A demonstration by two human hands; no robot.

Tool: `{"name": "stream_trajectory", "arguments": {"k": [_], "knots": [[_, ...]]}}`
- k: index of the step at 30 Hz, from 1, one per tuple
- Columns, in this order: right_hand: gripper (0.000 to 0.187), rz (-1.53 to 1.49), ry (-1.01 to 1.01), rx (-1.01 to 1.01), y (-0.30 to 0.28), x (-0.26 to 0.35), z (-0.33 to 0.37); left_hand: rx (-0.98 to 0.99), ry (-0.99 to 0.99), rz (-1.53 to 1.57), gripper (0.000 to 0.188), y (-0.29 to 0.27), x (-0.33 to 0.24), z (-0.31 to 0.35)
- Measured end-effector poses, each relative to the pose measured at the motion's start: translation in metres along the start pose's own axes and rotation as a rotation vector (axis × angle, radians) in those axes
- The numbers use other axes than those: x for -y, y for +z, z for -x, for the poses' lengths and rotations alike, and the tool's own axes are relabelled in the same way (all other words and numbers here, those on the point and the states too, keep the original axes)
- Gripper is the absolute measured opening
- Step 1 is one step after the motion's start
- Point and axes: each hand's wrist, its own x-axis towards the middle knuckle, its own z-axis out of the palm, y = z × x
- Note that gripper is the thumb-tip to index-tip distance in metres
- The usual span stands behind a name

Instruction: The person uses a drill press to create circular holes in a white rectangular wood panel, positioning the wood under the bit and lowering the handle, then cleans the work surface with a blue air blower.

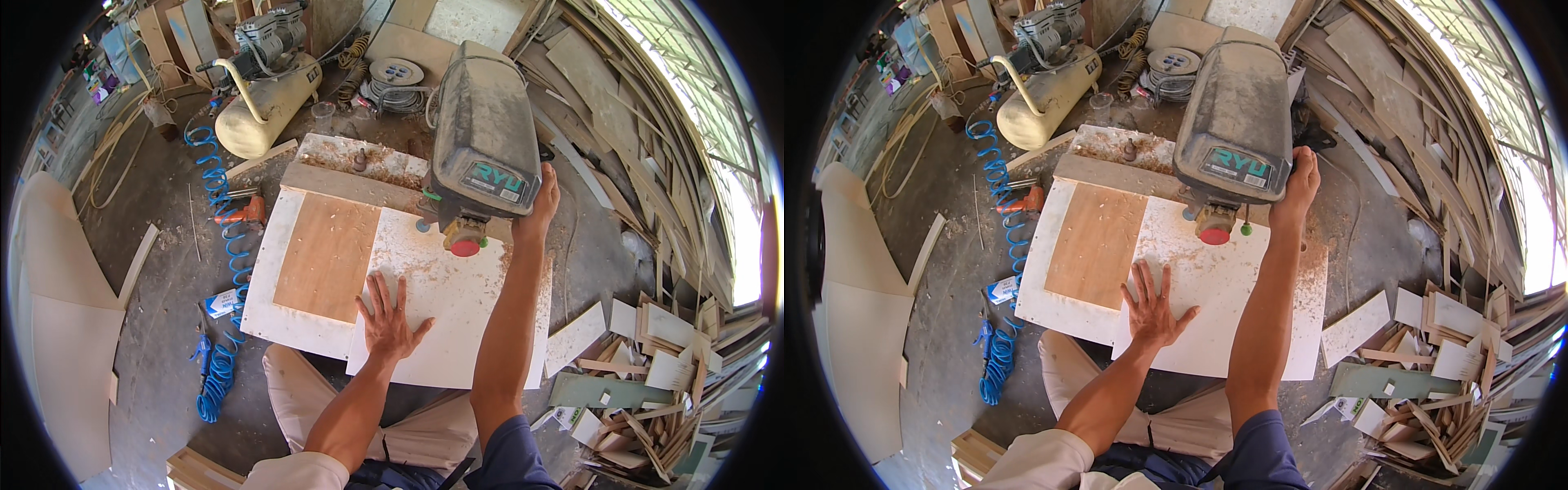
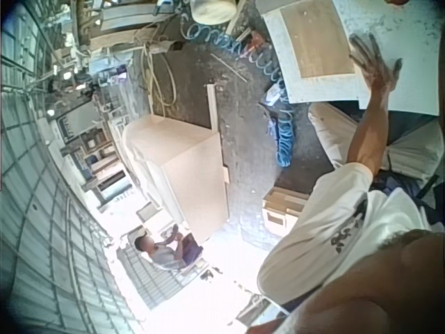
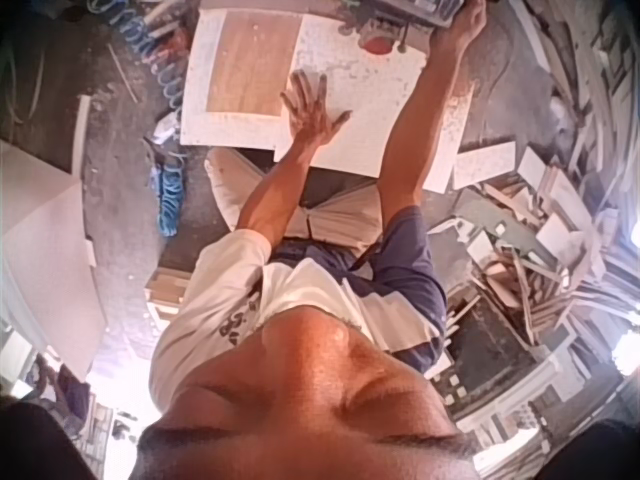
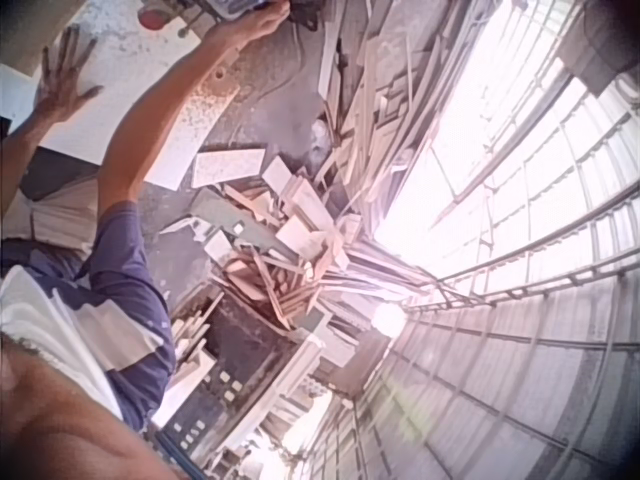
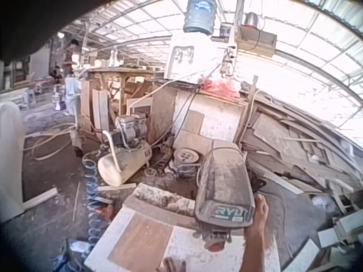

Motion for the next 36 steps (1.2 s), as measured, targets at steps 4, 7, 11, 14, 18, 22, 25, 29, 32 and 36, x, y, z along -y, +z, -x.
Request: {"name": "stream_trajectory", "arguments": {"k": [4, 7, 11, 14, 18, 22, 25, 29, 32, 36], "knots": [[0.031, 0.015, -0.017, 0.011, -0.0006, 0.0015, 0.0014, -0.005, 0.004, -0.007, 0.108, 0.0025, -0.0002, -0.0005], [0.031, 0.011, -0.016, 0.01, -0.0001, 0.0019, 0.0017, -0.003, 0.007, -0.007, 0.108, 0.0024, 0.0003, -0.0006], [0.031, -0.008, 0.006, 0.007, 0.0007, 0.0031, 0.0035, -0.003, 0.007, -0.009, 0.108, 0.0011, -0.0002, -0.0007], [0.031, -0.007, -0.012, 0.009, 0.0003, 0.0022, 0.0035, -0.014, 0.011, -0.004, 0.108, 0.0028, 0.0006, -0.0007], [0.031, -0.01, -0.012, -0.005, 0.0016, 0.0025, 0.0038, -0.018, 0.012, -0.008, 0.108, 0.0031, 0.0006, -0.0004], [0.032, -0.008, -0.021, 0.0, 0.0015, 0.0029, 0.0047, -0.025, 0.013, -0.005, 0.107, 0.0039, 0.0009, 0.0002], [0.032, -0.006, -0.028, 0.005, 0.0013, 0.0028, 0.0046, -0.014, 0.01, -0.004, 0.107, 0.0025, 0.0007, -0.0002], [0.033, -0.002, -0.037, 0.012, 0.0025, 0.0038, 0.0065, -0.006, 0.009, 0.002, 0.107, 0.001, 0.0012, -0.0002], [0.034, 0.006, -0.041, 0.008, 0.0004, 0.0021, 0.0049, -0.011, 0.012, -0.007, 0.107, 0.0002, 0.0004, 0.0002], [0.034, 0.02, -0.046, 0.015, 0.0007, 0.0031, 0.0061, -0.012, 0.015, 0.004, 0.107, -0.0003, 0.0005, 0.0005]]}}
